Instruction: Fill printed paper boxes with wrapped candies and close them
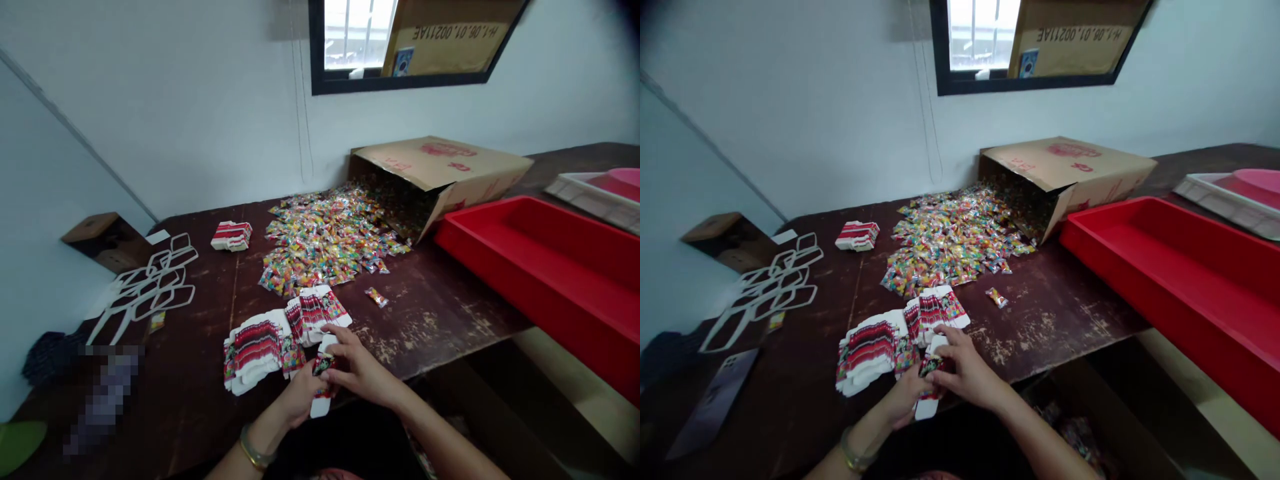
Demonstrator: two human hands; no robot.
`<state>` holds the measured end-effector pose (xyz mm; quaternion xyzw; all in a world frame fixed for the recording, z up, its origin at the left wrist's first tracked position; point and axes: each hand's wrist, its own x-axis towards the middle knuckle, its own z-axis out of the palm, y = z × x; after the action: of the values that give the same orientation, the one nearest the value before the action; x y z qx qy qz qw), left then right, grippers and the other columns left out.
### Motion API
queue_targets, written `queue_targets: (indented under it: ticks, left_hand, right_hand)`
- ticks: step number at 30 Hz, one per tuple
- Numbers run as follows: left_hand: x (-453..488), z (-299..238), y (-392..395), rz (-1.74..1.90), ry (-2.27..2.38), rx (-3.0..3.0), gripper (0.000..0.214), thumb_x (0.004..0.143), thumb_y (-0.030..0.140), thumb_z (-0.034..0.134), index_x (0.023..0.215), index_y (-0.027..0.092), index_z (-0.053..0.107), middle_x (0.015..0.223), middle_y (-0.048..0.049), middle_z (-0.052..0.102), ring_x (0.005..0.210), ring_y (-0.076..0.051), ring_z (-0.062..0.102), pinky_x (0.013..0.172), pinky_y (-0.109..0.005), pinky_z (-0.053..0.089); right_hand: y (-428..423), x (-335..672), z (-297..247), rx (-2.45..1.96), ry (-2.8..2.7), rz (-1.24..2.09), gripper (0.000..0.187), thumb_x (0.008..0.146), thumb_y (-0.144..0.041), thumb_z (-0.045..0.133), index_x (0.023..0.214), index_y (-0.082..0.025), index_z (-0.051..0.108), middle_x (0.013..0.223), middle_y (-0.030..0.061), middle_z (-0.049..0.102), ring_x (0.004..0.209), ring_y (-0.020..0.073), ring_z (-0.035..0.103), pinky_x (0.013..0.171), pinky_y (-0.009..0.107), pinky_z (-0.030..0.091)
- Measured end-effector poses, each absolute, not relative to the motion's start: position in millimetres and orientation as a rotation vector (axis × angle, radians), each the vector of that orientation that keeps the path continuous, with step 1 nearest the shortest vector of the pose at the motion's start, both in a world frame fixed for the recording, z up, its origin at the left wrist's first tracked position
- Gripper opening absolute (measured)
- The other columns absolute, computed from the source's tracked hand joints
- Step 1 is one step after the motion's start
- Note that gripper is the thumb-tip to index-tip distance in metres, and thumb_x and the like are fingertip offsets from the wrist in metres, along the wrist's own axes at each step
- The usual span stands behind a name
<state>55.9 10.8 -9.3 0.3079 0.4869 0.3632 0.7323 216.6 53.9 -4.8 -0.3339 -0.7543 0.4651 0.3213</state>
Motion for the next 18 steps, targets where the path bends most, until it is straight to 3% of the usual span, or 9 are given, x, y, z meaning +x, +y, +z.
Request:
queue_targets:
  ticks: [3,6,10,13,15,18]
  left_hand:
    - [53,4,6,0.669,0.928,0.731,0.021,0.053,0.016,0.067,0.072,0.013,0.059,0.064,-0.0009,0.061,0.06,-0.012,0.054,0.059,-0.022,0.039]
    - [49,8,3,0.508,0.817,0.916,0.028,0.058,0.029,0.075,0.076,0.011,0.063,0.071,-0.0048,0.063,0.067,-0.016,0.057,0.064,-0.026,0.042]
    - [49,-12,-1,0.752,1.257,1.134,0.042,0.055,0.042,0.083,0.067,0.014,0.055,0.059,0.0025,0.051,0.057,-0.011,0.045,0.053,-0.022,0.035]
    - [53,-22,-8,0.908,1.363,1.185,0.039,0.072,0.047,0.071,0.088,0.015,0.057,0.07,-0.001,0.06,0.066,-0.016,0.054,0.063,-0.024,0.042]
    - [54,-23,-15,0.981,1.315,1.206,0.041,0.081,0.046,0.062,0.109,0.019,0.049,0.075,-0.0005,0.063,0.071,-0.016,0.058,0.069,-0.025,0.045]
    - [50,-26,-26,0.963,1.254,1.315,0.042,0.081,0.049,0.061,0.11,0.02,0.049,0.067,0.0022,0.059,0.064,-0.013,0.054,0.064,-0.022,0.042]
  right_hand:
    - [59,229,10,-0.705,-2.068,1.501,0.02,0.08,-0.036,0.068,0.076,-0.016,0.066,0.139,0.0084,0.044,0.127,0.0268,0.043,0.107,0.04,0.032]
    - [58,235,19,-0.509,-1.967,1.753,0.024,0.079,-0.038,0.07,0.073,-0.015,0.066,0.132,0.0081,0.047,0.117,0.0241,0.051,0.099,0.034,0.039]
    - [39,229,11,-0.759,-1.771,1.607,0.021,0.084,-0.034,0.065,0.074,-0.015,0.06,0.098,0.0048,0.06,0.091,0.0168,0.057,0.082,0.027,0.044]
    - [19,225,-4,-0.922,-1.59,1.562,0.015,0.087,-0.032,0.061,0.089,-0.018,0.055,0.081,0.0002,0.061,0.076,0.0129,0.054,0.07,0.023,0.043]
    - [7,225,-18,-0.94,-1.388,1.646,0.025,0.085,-0.037,0.063,0.099,-0.021,0.049,0.08,-0.0011,0.06,0.068,0.0109,0.053,0.061,0.02,0.043]
    - [-5,228,-47,-0.87,-1.009,1.894,0.035,0.083,-0.051,0.061,0.088,-0.02,0.046,0.06,-0.0054,0.051,0.046,0.0071,0.044,0.044,0.017,0.035]
